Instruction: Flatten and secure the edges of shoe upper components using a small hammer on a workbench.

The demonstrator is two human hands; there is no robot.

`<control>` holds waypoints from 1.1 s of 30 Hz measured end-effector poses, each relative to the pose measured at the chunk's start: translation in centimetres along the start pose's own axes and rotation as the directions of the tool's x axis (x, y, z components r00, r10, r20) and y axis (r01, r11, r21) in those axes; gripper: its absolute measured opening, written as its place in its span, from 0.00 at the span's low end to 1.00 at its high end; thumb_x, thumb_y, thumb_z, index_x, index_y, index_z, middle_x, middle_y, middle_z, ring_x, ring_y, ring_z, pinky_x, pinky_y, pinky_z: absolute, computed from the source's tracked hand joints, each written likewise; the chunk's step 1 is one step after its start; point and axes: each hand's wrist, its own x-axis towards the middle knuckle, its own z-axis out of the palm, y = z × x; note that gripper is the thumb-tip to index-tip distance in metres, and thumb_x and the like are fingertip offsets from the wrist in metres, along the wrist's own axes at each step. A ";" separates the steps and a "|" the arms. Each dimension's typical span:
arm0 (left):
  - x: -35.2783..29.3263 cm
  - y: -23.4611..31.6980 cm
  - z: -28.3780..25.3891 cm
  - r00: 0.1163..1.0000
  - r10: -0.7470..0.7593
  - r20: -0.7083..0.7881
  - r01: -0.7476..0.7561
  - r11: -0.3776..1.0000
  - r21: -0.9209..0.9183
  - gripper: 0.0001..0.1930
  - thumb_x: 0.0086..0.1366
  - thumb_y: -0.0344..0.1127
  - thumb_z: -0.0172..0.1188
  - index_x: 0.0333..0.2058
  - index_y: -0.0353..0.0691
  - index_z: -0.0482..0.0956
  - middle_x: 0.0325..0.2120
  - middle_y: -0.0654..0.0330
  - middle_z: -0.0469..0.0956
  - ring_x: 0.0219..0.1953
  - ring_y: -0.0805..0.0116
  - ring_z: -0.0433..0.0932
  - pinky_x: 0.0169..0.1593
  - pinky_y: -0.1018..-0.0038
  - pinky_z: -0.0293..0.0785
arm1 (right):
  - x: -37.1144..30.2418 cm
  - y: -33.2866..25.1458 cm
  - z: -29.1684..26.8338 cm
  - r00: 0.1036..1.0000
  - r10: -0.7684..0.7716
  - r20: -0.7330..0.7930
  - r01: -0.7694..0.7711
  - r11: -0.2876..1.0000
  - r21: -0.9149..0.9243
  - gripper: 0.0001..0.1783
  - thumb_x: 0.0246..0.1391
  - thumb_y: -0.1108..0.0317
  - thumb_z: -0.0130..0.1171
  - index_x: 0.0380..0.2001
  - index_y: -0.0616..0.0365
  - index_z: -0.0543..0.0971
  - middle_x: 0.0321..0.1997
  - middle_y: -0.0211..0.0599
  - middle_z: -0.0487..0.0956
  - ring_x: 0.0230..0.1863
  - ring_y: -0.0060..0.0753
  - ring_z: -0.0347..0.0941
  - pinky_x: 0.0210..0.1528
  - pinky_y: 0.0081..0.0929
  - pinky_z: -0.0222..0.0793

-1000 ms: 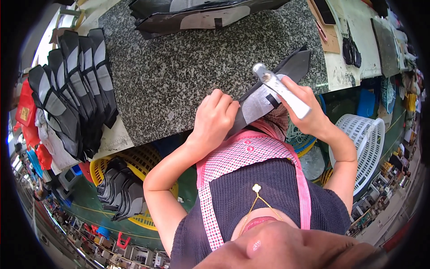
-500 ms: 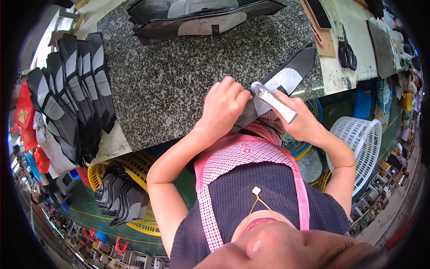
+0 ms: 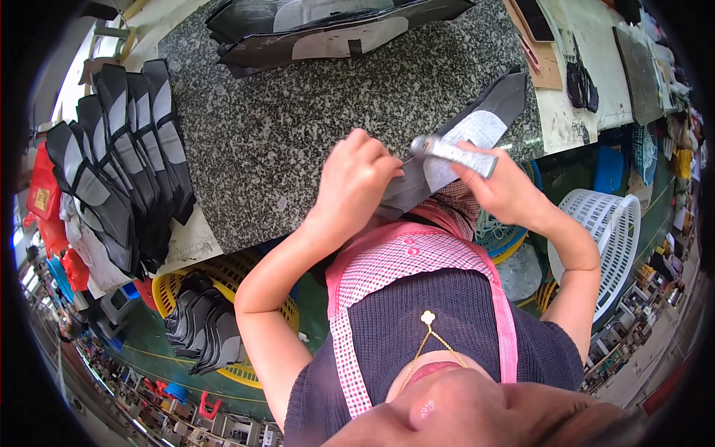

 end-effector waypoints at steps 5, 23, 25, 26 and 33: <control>-0.9 0.2 0.4 0.986 0.165 -0.001 -0.161 0.966 0.204 0.11 0.49 0.29 0.68 0.34 0.39 0.85 0.31 0.61 0.79 0.37 0.62 0.75 0.38 0.68 0.74 | -0.7 -0.1 0.5 0.997 -0.061 -0.053 0.067 0.992 0.110 0.13 0.60 0.71 0.52 0.47 0.66 0.74 0.31 0.61 0.79 0.35 0.65 0.78 0.33 0.49 0.73; -3.7 0.0 1.0 0.939 -0.240 -0.246 0.242 0.970 -0.024 0.09 0.46 0.38 0.77 0.26 0.46 0.87 0.24 0.69 0.79 0.32 0.67 0.73 0.37 0.68 0.64 | 0.4 0.1 1.7 0.999 -0.038 0.031 0.036 0.998 0.051 0.09 0.60 0.72 0.56 0.41 0.66 0.72 0.27 0.58 0.77 0.34 0.66 0.76 0.32 0.46 0.71; -3.8 0.3 1.3 0.933 -0.240 -0.267 0.235 0.971 -0.051 0.08 0.48 0.35 0.76 0.27 0.46 0.86 0.25 0.69 0.79 0.32 0.67 0.73 0.36 0.68 0.64 | 0.1 -0.6 1.5 0.987 -0.155 -0.036 0.156 0.988 0.020 0.09 0.60 0.73 0.56 0.41 0.66 0.72 0.28 0.58 0.77 0.35 0.66 0.76 0.32 0.44 0.71; -3.8 0.5 1.4 0.932 -0.243 -0.269 0.238 0.970 -0.052 0.08 0.48 0.35 0.76 0.27 0.46 0.86 0.25 0.69 0.79 0.32 0.67 0.73 0.36 0.68 0.64 | -0.2 -0.8 1.5 0.958 -0.267 -0.104 0.267 0.964 -0.018 0.09 0.59 0.74 0.56 0.41 0.66 0.72 0.29 0.57 0.77 0.35 0.65 0.76 0.32 0.43 0.71; -4.6 1.6 1.9 0.976 0.026 -0.214 0.041 0.952 0.304 0.10 0.54 0.33 0.68 0.35 0.38 0.83 0.30 0.64 0.76 0.33 0.64 0.72 0.35 0.68 0.68 | 0.6 -0.1 2.5 0.982 -0.187 -0.025 0.188 0.980 0.063 0.10 0.57 0.73 0.56 0.42 0.64 0.72 0.27 0.55 0.78 0.35 0.66 0.77 0.32 0.46 0.71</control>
